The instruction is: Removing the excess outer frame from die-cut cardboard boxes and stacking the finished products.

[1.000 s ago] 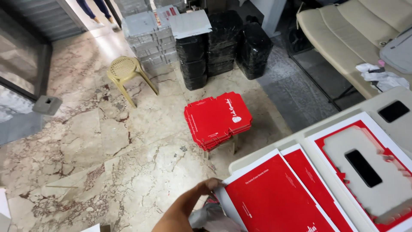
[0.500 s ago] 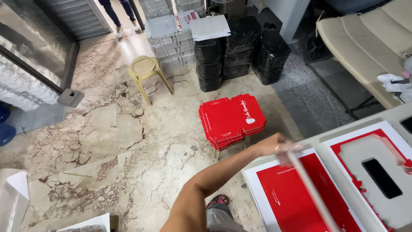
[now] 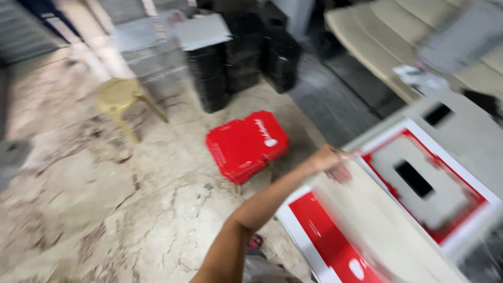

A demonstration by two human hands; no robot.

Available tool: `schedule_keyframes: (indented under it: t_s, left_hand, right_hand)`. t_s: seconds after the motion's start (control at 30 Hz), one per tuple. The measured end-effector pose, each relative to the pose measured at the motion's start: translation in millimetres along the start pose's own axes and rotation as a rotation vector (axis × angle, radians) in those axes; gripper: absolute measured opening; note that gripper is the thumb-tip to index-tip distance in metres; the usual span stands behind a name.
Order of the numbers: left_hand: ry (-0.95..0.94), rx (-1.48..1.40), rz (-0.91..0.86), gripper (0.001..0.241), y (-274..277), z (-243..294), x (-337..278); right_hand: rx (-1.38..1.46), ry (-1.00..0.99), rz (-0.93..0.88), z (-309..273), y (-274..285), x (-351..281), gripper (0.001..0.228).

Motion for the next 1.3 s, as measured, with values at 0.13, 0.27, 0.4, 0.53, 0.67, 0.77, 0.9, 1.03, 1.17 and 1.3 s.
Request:
schedule_keyframes:
  t_s: [0.13,0.27,0.4,0.53,0.67,0.77,0.9,1.03,1.17,1.3]
  left_hand:
    - [-0.133,-0.058,0.015,0.033,17,-39,65]
    - [-0.202,-0.048,-0.069,0.053,11,-11,-4]
    - [-0.185,0.048,0.028,0.032,39,-56,-97]
    - [0.194,0.072,0.173,0.083,72,-181,-157]
    - [0.315,0.051,0.235,0.058,129,-350,-162]
    - [0.291,0.036,0.236,0.059,122,-316,-168]
    - [0.353,0.204,0.243,0.057,130,-308,-176]
    - [0.518,1.38,0.405,0.12,117,-285,-167]
    - [-0.434,1.469,0.202,0.099,-58,-286,-105]
    - [-0.281,1.525,-0.325,0.115,-207,-301,-64]
  right_hand:
    - [-0.112,0.094,0.267,-74,152,-161,0.052]
    - [-0.217,0.126,0.586,-108,237,-426,0.053]
    - [-0.508,0.14,0.645,-90,169,-587,0.025]
    - [-0.551,-0.175,0.754,34,165,-683,0.023]
    - [-0.161,-0.598,1.04,177,176,-751,0.052]
    - [-0.072,-0.583,1.036,169,171,-742,0.047]
    - [-0.063,-0.818,0.843,148,140,-715,0.045]
    - [-0.102,-1.011,0.72,184,159,-712,0.066]
    - [-0.089,-0.98,0.727,192,159,-711,0.064]
    - [-0.197,-0.998,0.746,162,132,-697,0.069]
Point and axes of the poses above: each hand's wrist, its own x-axis towards the middle knuckle, its own y-axis out of the back of the hand, z = x × y, the point moved 8 cm from there along x, towards the middle knuckle
